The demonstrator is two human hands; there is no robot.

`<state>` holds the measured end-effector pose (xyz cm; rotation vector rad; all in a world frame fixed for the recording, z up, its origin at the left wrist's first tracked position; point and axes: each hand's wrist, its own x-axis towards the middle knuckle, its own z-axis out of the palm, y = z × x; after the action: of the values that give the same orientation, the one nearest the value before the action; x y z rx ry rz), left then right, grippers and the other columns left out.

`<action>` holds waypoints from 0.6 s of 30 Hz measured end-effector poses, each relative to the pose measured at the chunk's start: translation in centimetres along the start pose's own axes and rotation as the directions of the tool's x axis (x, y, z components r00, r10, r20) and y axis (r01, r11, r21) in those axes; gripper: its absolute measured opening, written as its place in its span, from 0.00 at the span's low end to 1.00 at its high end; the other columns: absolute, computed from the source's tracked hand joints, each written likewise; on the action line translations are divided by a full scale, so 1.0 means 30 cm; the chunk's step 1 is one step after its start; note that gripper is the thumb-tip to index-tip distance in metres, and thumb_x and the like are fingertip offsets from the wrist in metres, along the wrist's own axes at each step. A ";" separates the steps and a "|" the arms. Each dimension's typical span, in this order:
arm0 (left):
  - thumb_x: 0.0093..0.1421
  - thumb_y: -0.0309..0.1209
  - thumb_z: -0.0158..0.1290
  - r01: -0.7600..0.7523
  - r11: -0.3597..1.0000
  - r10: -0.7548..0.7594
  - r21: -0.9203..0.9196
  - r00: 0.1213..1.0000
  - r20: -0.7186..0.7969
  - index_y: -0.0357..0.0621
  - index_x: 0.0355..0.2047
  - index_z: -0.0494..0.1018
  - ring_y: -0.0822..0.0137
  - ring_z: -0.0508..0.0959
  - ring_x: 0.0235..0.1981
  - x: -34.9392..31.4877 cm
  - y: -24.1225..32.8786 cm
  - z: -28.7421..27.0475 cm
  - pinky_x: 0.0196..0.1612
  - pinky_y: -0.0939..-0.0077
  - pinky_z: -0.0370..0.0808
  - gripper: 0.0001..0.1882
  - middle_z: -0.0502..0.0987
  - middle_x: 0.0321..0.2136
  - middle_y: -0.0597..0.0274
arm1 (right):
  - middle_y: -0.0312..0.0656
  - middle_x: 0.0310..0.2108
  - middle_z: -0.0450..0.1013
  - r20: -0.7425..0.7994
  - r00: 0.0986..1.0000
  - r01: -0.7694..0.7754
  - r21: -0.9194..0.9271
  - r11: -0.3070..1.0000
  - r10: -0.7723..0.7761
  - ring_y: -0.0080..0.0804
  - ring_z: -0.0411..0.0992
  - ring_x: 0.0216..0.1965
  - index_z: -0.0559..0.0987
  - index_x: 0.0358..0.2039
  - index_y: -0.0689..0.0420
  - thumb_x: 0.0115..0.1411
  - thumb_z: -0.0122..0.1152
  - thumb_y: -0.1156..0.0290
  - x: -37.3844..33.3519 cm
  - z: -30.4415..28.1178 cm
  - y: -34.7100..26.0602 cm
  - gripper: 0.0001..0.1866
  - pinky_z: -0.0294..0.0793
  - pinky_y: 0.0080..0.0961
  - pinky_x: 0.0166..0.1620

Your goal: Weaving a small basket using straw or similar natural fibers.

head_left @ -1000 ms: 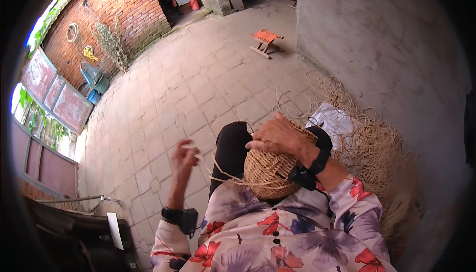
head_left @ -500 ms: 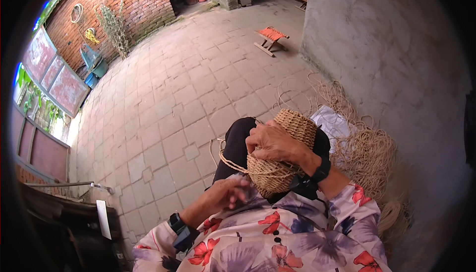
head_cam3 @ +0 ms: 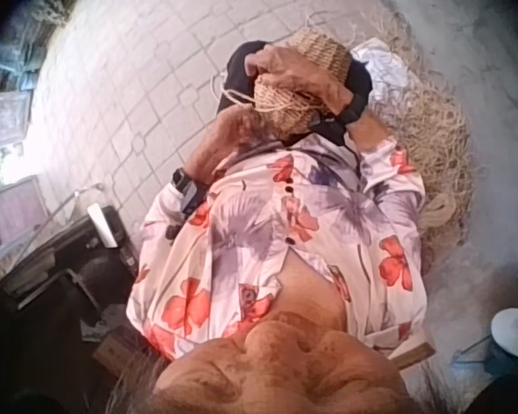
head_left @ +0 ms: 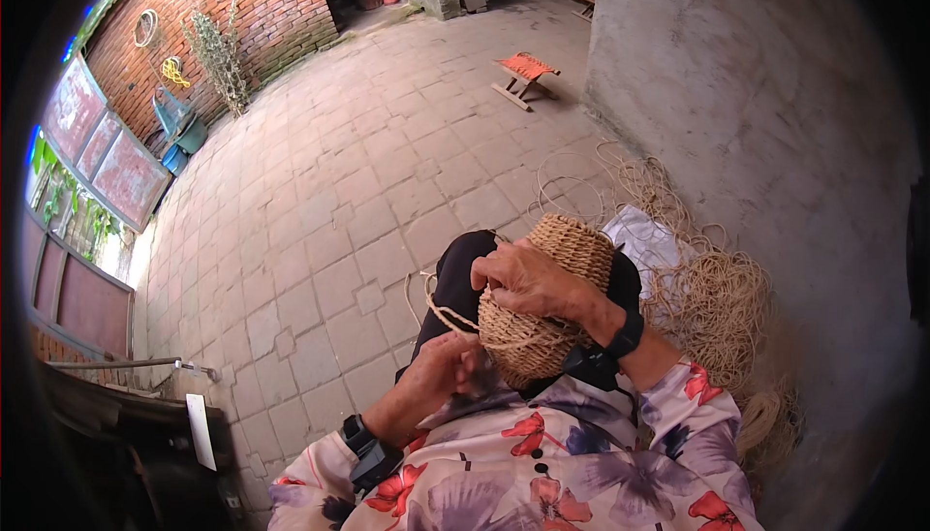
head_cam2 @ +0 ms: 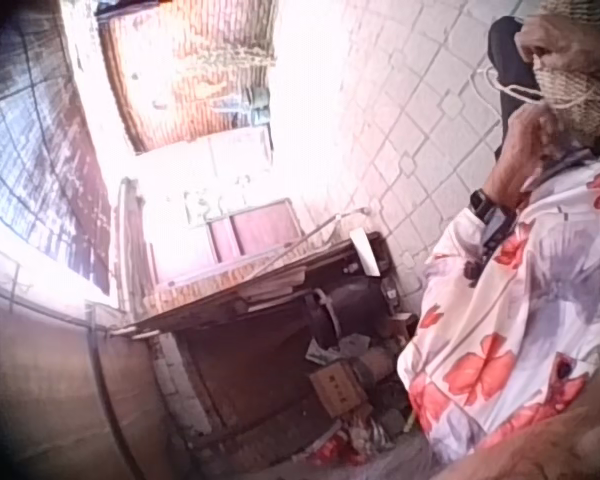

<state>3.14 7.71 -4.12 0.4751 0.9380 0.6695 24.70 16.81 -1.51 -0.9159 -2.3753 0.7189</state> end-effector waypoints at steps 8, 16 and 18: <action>0.50 0.30 0.64 -0.566 0.004 0.713 0.824 0.579 0.395 0.40 0.32 0.74 0.59 0.77 0.32 0.013 0.038 0.043 0.34 0.67 0.74 0.11 0.74 0.27 0.61 | 0.47 0.28 0.74 -0.066 0.998 0.003 -0.072 0.997 -0.008 0.49 0.72 0.35 0.73 0.34 0.57 0.48 0.56 0.76 -0.007 0.004 0.002 0.11 0.68 0.44 0.44; 0.53 0.26 0.60 -0.551 -0.257 0.573 0.794 0.575 0.584 0.42 0.33 0.76 0.60 0.77 0.28 -0.025 0.176 -0.004 0.32 0.69 0.75 0.07 0.74 0.25 0.60 | 0.44 0.39 0.77 -0.031 0.945 -0.230 0.647 0.727 0.327 0.36 0.74 0.45 0.75 0.46 0.61 0.58 0.64 0.65 0.008 -0.058 -0.021 0.19 0.73 0.30 0.48; 0.55 0.25 0.59 -0.533 0.308 0.426 0.788 0.818 0.387 0.40 0.33 0.76 0.69 0.76 0.23 -0.101 0.239 0.083 0.29 0.76 0.73 0.06 0.76 0.22 0.61 | 0.46 0.47 0.74 -0.030 0.965 -0.173 0.677 0.715 0.262 0.31 0.72 0.49 0.70 0.56 0.61 0.60 0.63 0.56 0.005 -0.062 -0.053 0.29 0.72 0.27 0.50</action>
<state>1.76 10.40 3.47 1.8082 0.9903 0.6356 25.00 16.46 0.92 -0.8744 -1.6809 1.4456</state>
